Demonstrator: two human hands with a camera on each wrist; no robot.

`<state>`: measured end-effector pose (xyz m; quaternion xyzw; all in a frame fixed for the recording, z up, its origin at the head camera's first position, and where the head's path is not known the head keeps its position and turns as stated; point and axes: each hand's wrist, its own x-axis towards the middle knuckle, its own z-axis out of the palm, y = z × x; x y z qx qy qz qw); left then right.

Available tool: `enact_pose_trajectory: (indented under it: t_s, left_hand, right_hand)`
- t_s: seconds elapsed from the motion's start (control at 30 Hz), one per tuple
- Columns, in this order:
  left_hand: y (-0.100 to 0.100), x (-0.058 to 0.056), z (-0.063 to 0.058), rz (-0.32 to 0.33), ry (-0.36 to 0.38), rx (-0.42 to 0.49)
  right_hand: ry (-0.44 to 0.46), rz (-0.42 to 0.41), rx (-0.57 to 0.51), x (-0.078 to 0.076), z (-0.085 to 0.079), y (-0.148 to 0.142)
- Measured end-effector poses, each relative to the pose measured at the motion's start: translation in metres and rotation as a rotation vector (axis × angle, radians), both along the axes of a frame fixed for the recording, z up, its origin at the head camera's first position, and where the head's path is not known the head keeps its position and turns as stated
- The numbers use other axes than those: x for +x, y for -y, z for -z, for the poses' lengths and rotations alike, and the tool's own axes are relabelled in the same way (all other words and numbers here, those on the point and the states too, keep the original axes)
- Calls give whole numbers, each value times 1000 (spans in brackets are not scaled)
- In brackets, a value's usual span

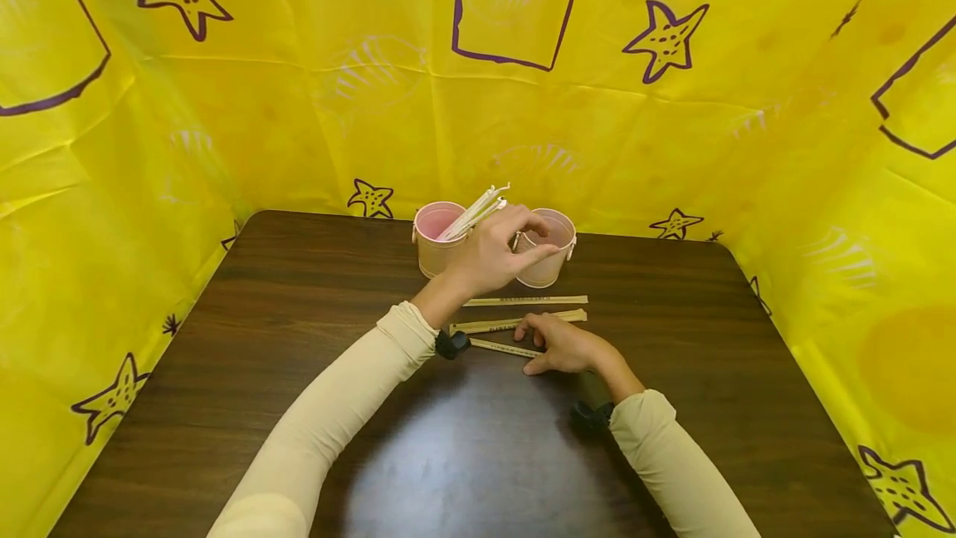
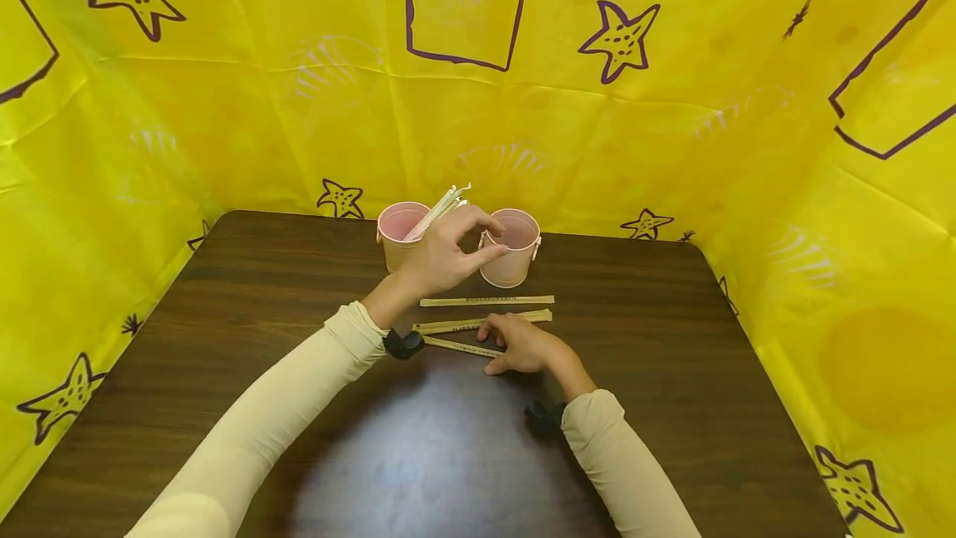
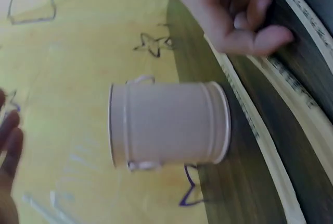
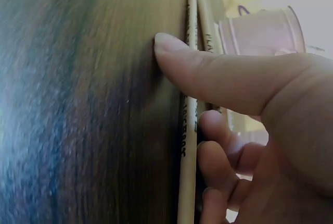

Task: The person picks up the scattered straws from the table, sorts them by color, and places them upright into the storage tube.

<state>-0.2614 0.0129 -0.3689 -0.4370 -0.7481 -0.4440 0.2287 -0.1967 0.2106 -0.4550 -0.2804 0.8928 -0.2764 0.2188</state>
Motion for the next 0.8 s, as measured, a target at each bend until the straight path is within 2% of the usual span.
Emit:
enact_pose_trajectory:
  t_s: [0.07,0.17,0.27,0.43,0.53,0.7,0.8]
  left_hand:
    - [-12,-1,-2,4,87,-100]
    - [-25,-8,-1,-33,215,-227]
    - [-34,-19,3,-93,285,-306]
    - [-42,-44,11,-179,332,-334]
    - [-46,-57,16,-223,403,-333]
    - [-52,-69,28,-217,535,-330]
    - [-55,-73,34,-204,585,-329]
  right_hand:
    - [2,0,-9,0,0,-1]
    - [20,12,-30,0,-1,-2]
    - [48,25,-38,1,-1,0]
    - [92,57,-20,0,-1,6]
    - [91,68,-5,-1,-1,8]
    - [66,61,11,0,-1,7]
    - [59,66,10,1,0,7]
